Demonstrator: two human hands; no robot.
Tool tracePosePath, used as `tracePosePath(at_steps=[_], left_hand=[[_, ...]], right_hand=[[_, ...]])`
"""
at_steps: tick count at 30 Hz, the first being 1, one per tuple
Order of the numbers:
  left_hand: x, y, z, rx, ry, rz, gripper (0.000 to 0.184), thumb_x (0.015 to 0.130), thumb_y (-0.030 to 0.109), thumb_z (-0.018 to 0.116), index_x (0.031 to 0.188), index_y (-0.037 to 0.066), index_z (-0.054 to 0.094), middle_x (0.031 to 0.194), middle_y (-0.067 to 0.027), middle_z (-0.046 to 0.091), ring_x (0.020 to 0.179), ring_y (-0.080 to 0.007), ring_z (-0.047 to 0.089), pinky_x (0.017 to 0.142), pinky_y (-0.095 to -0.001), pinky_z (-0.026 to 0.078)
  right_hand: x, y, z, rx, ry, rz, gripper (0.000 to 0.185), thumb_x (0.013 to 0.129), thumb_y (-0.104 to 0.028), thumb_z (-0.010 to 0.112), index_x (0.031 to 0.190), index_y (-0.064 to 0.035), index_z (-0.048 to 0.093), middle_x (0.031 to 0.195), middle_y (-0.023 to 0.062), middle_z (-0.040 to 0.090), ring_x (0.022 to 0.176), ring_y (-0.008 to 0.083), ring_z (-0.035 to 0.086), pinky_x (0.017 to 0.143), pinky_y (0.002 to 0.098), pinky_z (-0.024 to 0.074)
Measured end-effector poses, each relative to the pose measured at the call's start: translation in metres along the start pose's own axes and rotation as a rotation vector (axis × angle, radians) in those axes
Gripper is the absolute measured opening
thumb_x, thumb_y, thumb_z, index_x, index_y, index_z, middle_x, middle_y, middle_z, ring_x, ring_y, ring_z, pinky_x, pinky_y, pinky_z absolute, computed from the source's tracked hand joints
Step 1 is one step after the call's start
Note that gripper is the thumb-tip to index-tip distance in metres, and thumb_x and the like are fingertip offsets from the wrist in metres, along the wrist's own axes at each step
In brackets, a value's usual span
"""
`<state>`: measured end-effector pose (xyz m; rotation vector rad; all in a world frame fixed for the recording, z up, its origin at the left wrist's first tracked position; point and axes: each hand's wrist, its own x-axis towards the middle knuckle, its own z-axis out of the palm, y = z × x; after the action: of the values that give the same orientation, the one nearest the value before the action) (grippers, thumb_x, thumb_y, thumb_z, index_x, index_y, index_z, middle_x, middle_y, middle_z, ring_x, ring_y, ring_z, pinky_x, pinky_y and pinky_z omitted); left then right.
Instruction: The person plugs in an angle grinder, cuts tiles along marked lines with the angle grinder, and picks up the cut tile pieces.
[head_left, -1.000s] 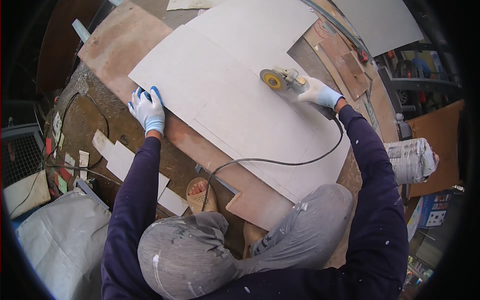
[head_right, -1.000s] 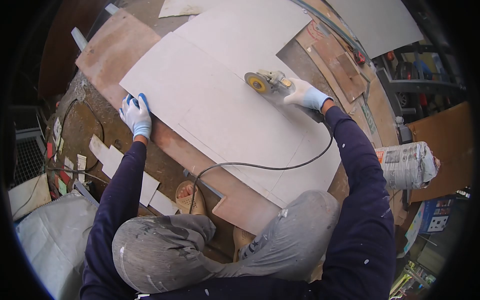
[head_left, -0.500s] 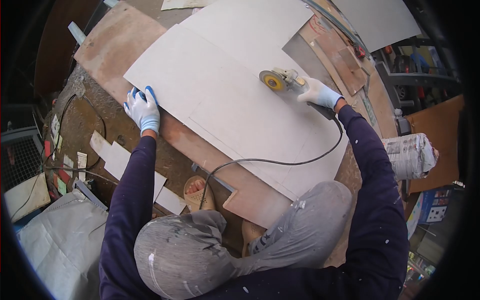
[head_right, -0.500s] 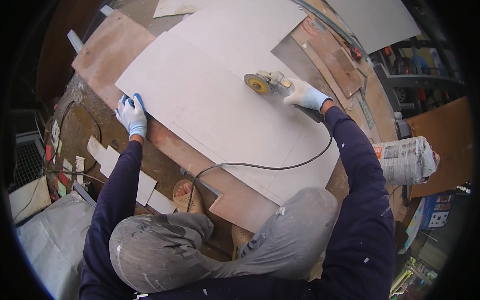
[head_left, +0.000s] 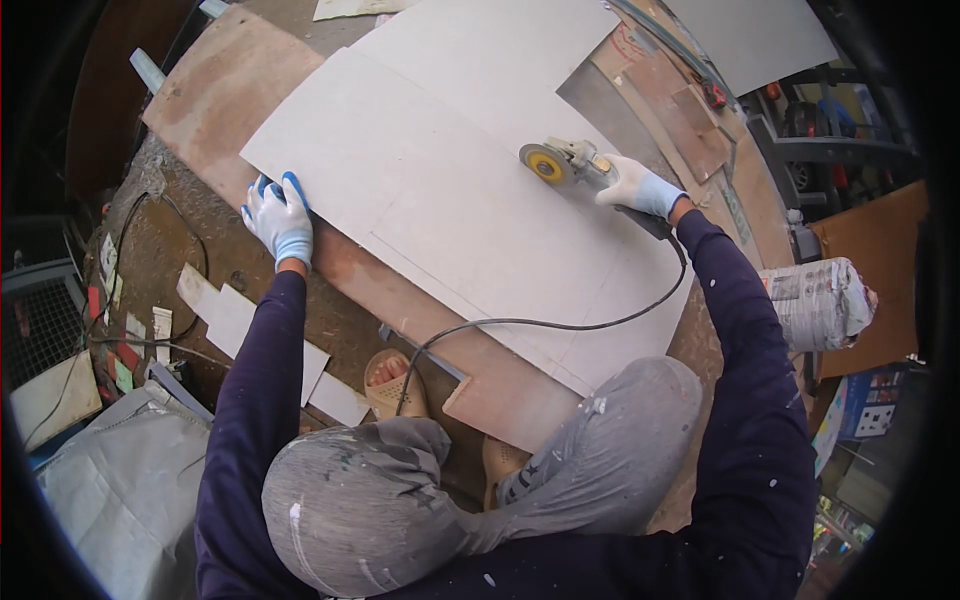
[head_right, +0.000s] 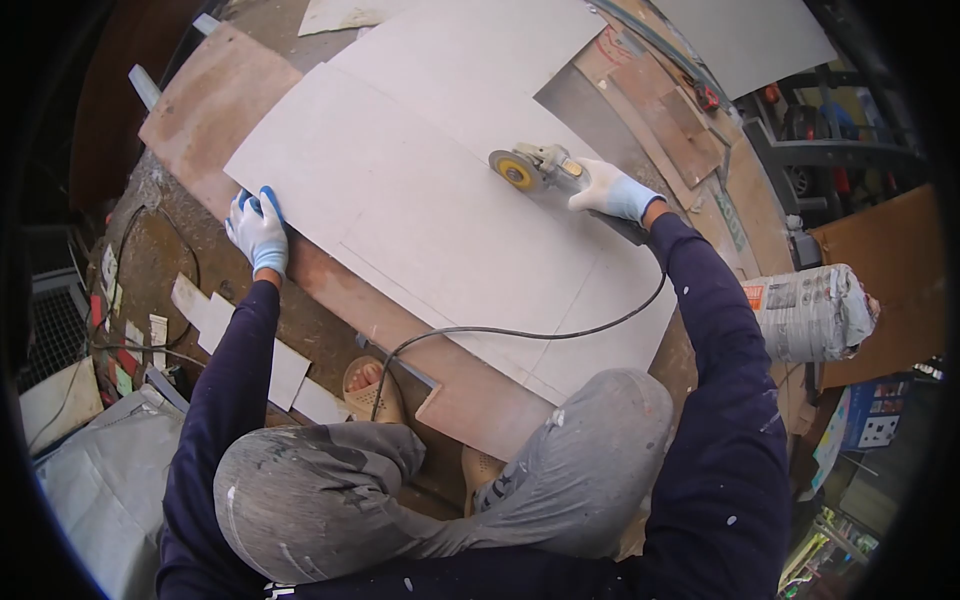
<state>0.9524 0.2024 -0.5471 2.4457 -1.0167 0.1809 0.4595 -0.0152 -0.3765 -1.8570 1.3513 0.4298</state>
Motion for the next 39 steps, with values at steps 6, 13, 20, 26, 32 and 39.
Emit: tracePosePath(at_steps=[6,13,20,26,32,39], left_hand=[[0.000,0.001,-0.001,0.009,0.009,0.001,0.050,0.102,0.044,0.051,0.112,-0.001,0.072,0.141,-0.0135,0.058,0.138,-0.0307,0.047,0.121,-0.0547,0.024],[0.001,-0.002,0.002,0.007,0.000,-0.002,0.050,0.103,0.045,0.051,0.113,0.000,0.072,0.141,-0.0128,0.059,0.138,-0.0294,0.047,0.121,-0.0546,0.024],[0.001,-0.004,0.004,0.010,0.019,0.015,0.052,0.103,0.046,0.050,0.113,0.000,0.072,0.142,-0.0128,0.058,0.138,-0.0294,0.047,0.120,-0.0542,0.025],[0.001,-0.006,0.006,0.012,0.023,0.016,0.052,0.103,0.047,0.050,0.113,0.000,0.072,0.142,-0.0132,0.058,0.138,-0.0299,0.047,0.120,-0.0540,0.024],[0.002,-0.007,0.006,0.007,0.011,0.003,0.053,0.103,0.047,0.050,0.116,0.001,0.071,0.142,-0.0131,0.058,0.138,-0.0293,0.047,0.121,-0.0532,0.024],[0.003,-0.008,0.006,-0.009,0.002,-0.001,0.052,0.103,0.048,0.049,0.116,0.002,0.071,0.141,-0.0123,0.059,0.136,-0.0285,0.048,0.120,-0.0526,0.025]], right_hand=[[-0.003,0.020,-0.001,-0.077,0.049,-0.066,0.063,0.074,-0.024,0.074,0.131,-0.0007,0.058,0.108,0.0158,0.069,0.094,0.0237,0.066,0.086,0.0339,0.0527],[-0.007,0.014,0.005,0.000,0.010,-0.021,0.067,0.074,-0.027,0.076,0.133,-0.0012,0.058,0.113,0.0180,0.069,0.102,0.0261,0.066,0.093,0.0348,0.0514],[-0.014,0.035,0.001,-0.060,0.029,-0.056,0.066,0.073,-0.025,0.077,0.132,-0.0005,0.058,0.112,0.0185,0.069,0.102,0.0270,0.065,0.093,0.0353,0.0507],[-0.015,0.047,0.004,-0.074,0.057,-0.088,0.067,0.073,-0.025,0.077,0.132,0.0006,0.058,0.114,0.0192,0.069,0.103,0.0272,0.065,0.093,0.0353,0.0506],[-0.020,0.033,0.007,-0.014,-0.001,-0.021,0.068,0.073,-0.025,0.077,0.133,-0.0005,0.058,0.115,0.0196,0.069,0.102,0.0266,0.066,0.092,0.0350,0.0511],[-0.033,0.053,0.002,-0.041,0.025,-0.027,0.066,0.073,-0.025,0.076,0.132,-0.0013,0.059,0.114,0.0187,0.069,0.101,0.0261,0.065,0.092,0.0351,0.0511]])
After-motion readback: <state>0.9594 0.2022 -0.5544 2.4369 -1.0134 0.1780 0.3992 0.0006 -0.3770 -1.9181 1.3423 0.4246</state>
